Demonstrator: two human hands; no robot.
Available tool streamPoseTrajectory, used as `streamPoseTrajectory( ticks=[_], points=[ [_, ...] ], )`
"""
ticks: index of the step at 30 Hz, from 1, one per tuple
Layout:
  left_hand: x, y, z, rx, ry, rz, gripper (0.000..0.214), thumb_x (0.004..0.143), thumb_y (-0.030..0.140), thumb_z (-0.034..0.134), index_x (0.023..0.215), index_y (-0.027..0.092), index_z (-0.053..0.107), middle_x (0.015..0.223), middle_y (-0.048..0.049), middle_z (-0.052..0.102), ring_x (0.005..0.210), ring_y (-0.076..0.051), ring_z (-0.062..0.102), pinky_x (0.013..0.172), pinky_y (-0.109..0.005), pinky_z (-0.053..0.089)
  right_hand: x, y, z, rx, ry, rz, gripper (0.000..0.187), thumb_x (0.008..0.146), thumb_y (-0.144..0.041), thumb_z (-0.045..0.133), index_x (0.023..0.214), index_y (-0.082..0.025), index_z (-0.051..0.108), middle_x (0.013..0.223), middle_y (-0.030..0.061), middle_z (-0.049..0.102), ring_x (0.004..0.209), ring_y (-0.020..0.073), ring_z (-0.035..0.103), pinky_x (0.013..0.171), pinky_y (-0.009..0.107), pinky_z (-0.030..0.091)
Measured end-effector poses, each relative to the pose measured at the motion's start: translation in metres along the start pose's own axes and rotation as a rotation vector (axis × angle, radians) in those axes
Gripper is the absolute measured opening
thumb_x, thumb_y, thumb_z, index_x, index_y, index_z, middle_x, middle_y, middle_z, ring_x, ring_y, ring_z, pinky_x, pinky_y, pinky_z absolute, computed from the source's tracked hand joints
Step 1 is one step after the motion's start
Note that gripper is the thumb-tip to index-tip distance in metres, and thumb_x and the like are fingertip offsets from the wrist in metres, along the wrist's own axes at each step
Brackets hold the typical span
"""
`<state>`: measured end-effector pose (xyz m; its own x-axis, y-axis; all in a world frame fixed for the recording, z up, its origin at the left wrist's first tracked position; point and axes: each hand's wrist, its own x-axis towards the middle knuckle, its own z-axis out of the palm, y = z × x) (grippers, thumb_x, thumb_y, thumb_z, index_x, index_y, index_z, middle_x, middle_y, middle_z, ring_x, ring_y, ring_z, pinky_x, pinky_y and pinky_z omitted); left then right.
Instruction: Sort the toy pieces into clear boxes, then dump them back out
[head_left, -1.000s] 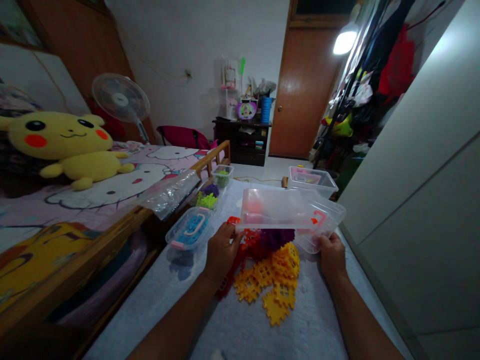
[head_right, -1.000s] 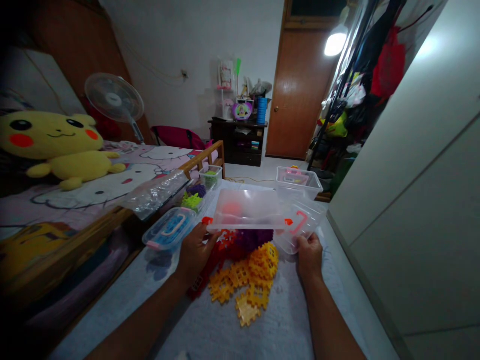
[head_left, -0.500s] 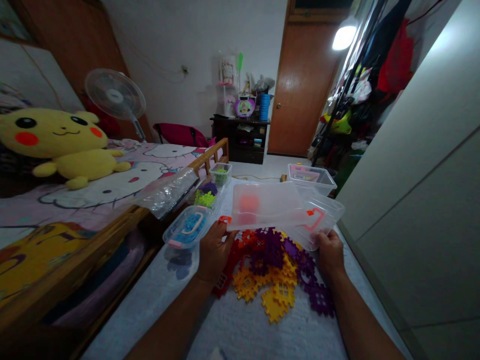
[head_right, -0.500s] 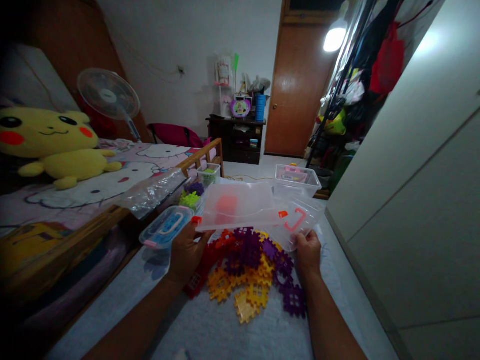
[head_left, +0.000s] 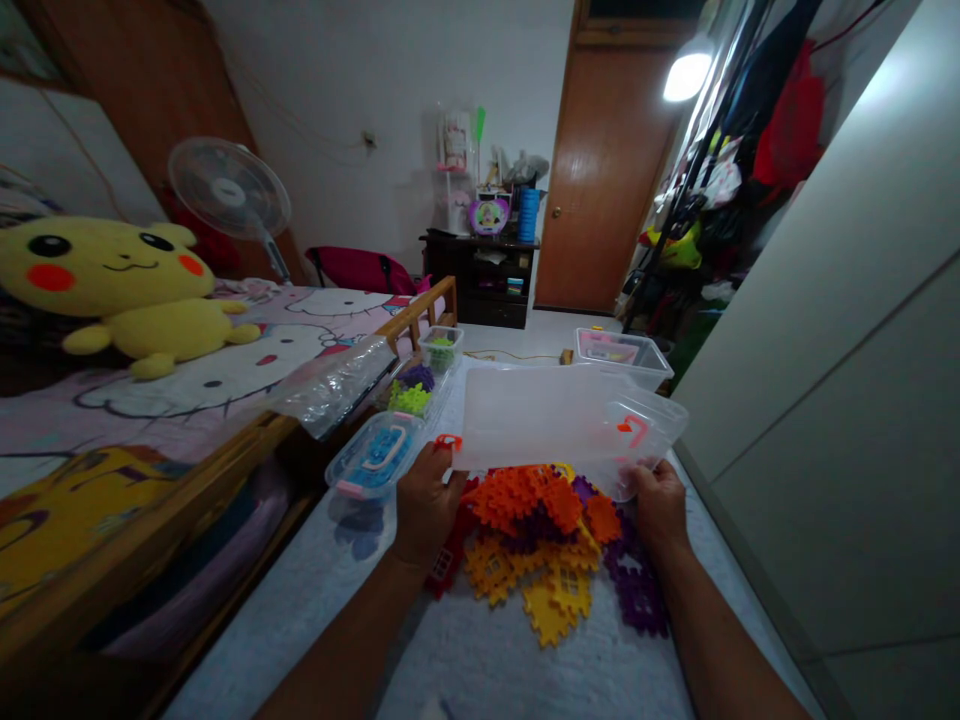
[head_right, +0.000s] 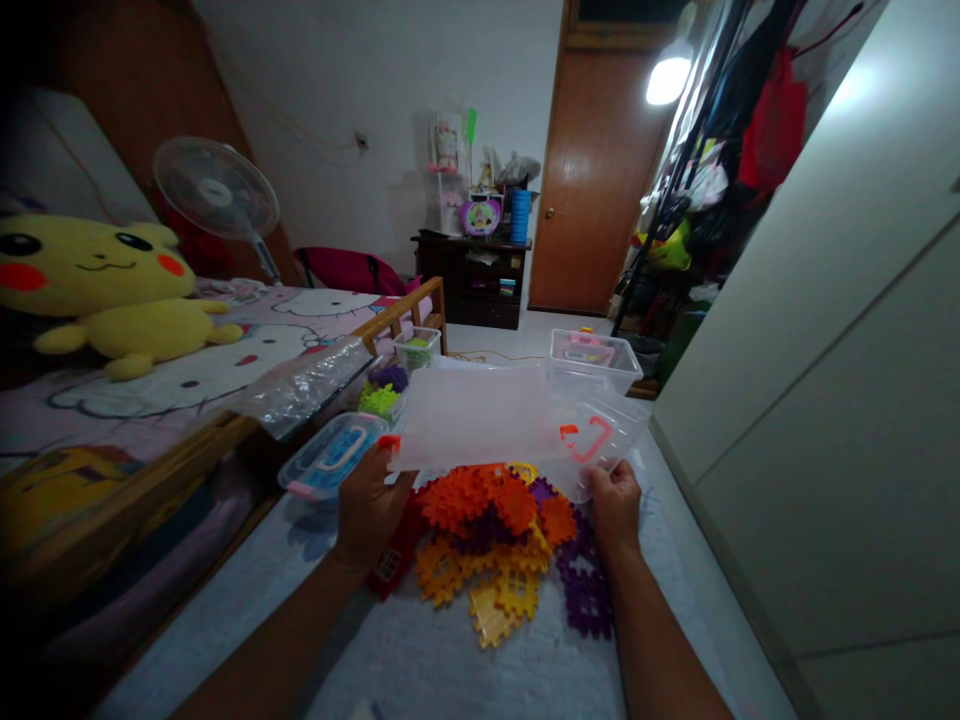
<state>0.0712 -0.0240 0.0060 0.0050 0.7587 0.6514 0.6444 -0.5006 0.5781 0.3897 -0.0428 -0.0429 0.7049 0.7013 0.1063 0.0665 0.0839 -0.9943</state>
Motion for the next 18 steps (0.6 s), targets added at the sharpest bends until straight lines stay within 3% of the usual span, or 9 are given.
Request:
streamPoseTrajectory(
  ticks=[9, 15, 18],
  points=[
    [0.034, 0.011, 0.024, -0.242, 0.035, -0.329, 0.018, 0.082, 0.037, 0.063, 0.079, 0.020, 0.057, 0.074, 0.0011, 0.062, 0.069, -0.015, 0.062, 0.064, -0.024, 0.048, -0.011, -0.016, 0.004, 0.032, -0.098, -0.041, 0.016, 0.062, -0.026, 0.069, 0.074, -0.019, 0.060, 0.063, -0.0051, 0.062, 0.053, 0.0122, 0.054, 0.049, 0.023, 0.045],
    [0.060, 0.007, 0.043, -0.062, -0.077, -0.416, 0.015, 0.084, 0.034, 0.062, 0.079, 0.021, 0.055, 0.073, 0.0016, 0.063, 0.068, -0.016, 0.062, 0.063, -0.024, 0.043, -0.011, -0.016, 0.003, 0.027, -0.079, -0.109, 0.019, 0.066, -0.031, 0.068, 0.075, -0.021, 0.055, 0.063, -0.0053, 0.060, 0.052, 0.0139, 0.056, 0.049, 0.026, 0.046],
    [0.070, 0.005, 0.050, 0.069, -0.171, -0.475, 0.016, 0.085, 0.030, 0.061, 0.099, 0.021, 0.057, 0.084, -0.0017, 0.069, 0.078, -0.020, 0.066, 0.068, -0.026, 0.043, -0.006, -0.014, -0.001, 0.011, -0.007, -0.139, 0.019, 0.071, -0.033, 0.067, 0.077, -0.021, 0.053, 0.062, -0.0060, 0.058, 0.052, 0.0133, 0.055, 0.050, 0.025, 0.044]
  ],
)
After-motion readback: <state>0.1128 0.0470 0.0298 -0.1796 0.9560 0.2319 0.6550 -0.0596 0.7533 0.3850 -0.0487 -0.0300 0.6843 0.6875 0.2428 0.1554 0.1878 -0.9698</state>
